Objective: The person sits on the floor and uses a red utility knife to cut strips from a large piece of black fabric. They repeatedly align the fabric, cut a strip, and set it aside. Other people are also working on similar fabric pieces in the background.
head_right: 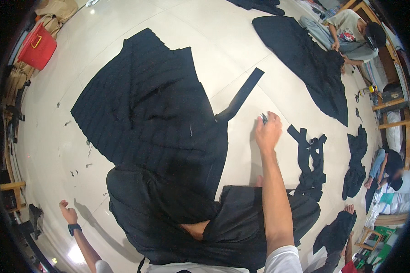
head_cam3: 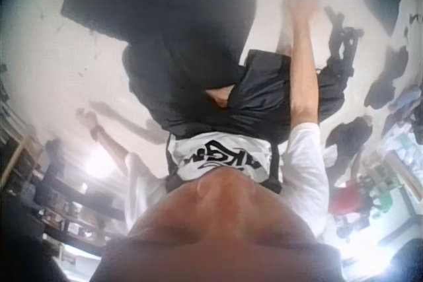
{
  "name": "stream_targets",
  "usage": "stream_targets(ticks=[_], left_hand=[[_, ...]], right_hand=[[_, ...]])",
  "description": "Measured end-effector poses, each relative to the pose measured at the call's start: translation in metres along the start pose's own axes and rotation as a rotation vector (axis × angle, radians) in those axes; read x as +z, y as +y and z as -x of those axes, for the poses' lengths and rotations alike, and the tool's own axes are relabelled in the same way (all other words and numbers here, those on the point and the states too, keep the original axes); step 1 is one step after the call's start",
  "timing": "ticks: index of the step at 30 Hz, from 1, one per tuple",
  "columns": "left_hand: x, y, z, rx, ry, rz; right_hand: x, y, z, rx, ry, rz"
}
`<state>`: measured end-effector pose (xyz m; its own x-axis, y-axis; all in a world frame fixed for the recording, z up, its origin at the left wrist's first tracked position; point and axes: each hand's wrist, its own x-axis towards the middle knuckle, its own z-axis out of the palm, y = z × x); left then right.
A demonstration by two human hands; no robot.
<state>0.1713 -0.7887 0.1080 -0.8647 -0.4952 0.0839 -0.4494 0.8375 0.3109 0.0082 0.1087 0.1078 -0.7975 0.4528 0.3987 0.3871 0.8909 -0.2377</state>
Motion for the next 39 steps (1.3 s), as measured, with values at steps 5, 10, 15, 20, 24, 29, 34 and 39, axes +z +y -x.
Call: stream_targets(ticks=[5, 10, 15, 20, 24, 29, 34, 39], left_hand=[[0.011, 0.186, -0.031, 0.185, 0.001, 0.327], [0.077, 0.499, 0.007, 0.783, -0.21, 0.638], [0.16, 0.654, 0.092, 1.099, -0.644, 0.567], [0.219, 0.648, 0.117, 1.271, -0.492, 0.317], [0.236, 0.631, 0.109, 1.258, -0.46, 0.172], [0.234, 0.629, 0.103, 1.202, -0.451, 0.097], [0.231, 0.632, 0.105, 1.183, -0.461, 0.08], [0.232, 0.633, 0.106, 1.173, -0.469, 0.048]], right_hand=[[0.023, -0.048, -0.009, -0.001, -0.147, -0.216], [0.044, -0.075, -0.023, 0.235, -0.567, -0.382], [0.039, -0.077, -0.031, -0.059, -0.006, -0.267], [0.02, -0.08, 0.004, -0.127, -0.325, -0.69], [0.02, -0.081, 0.021, -0.092, -0.419, -0.714], [0.02, -0.079, 0.012, -0.142, -0.531, -0.607], [0.012, -0.086, 0.002, -0.345, -0.595, -0.487], [0.015, -0.093, -0.004, -0.48, -0.633, -0.345]])
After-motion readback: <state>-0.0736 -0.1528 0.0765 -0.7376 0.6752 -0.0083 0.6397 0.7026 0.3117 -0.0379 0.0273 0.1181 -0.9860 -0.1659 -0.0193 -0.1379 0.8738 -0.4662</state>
